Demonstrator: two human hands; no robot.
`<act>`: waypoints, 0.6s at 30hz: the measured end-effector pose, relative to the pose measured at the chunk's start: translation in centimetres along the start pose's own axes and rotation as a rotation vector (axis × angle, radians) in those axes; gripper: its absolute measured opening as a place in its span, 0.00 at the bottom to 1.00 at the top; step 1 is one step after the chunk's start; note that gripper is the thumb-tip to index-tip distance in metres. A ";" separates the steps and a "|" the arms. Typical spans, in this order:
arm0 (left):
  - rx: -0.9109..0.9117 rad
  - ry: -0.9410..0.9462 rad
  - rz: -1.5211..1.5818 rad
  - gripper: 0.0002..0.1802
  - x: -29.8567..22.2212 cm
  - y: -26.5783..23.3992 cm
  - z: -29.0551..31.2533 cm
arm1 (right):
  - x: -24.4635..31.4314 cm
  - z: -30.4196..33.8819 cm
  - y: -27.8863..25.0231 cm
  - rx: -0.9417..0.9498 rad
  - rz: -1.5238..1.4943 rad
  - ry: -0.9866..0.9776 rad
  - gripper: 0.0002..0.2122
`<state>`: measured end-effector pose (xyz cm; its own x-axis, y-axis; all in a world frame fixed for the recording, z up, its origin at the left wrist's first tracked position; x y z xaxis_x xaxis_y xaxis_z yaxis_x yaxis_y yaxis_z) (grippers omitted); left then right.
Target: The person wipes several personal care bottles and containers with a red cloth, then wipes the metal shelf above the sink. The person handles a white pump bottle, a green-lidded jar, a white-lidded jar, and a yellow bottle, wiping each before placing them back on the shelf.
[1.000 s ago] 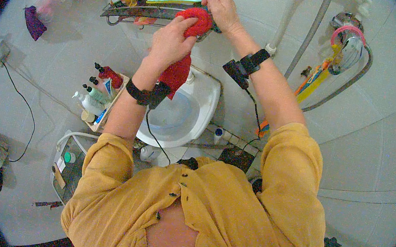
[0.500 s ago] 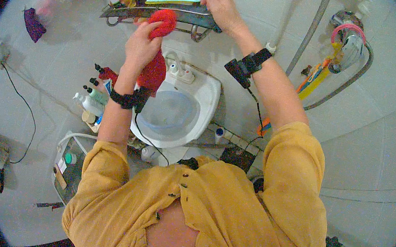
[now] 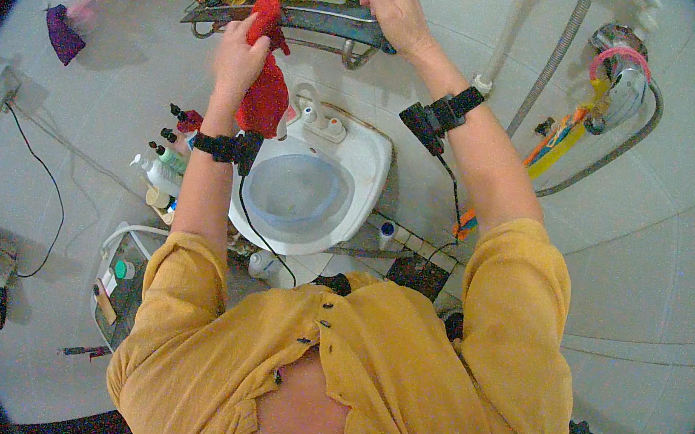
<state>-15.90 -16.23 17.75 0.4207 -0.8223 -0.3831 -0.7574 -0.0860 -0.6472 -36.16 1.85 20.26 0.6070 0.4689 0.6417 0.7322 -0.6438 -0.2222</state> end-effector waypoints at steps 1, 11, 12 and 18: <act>0.019 0.032 -0.019 0.26 -0.2 0.5 0.0 | 0.0 0.0 0.0 -0.001 0.018 -0.003 0.20; 0.187 0.245 -0.226 0.25 0.9 -0.5 -1.5 | 0.2 -0.1 0.3 0.009 0.029 -0.002 0.19; 0.180 0.251 -0.301 0.25 0.8 -0.6 -1.6 | 0.2 0.0 0.3 0.009 0.030 -0.005 0.18; 0.309 0.186 -0.212 0.28 1.0 -0.6 -2.8 | 0.2 0.0 0.4 0.002 0.052 -0.017 0.18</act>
<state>-16.42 -18.58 19.59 0.4324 -0.8945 -0.1133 -0.4669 -0.1146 -0.8769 -35.76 1.66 20.30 0.6492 0.4453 0.6166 0.7004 -0.6660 -0.2565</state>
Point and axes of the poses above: each hand's wrist, its own z-axis away from the middle knuckle, its own y-axis out of the palm, x = y × z, the point moved 1 cm from there along -z, towards the middle knuckle, and after that the axes turned 1 degree about y, right-handed, at the moved point
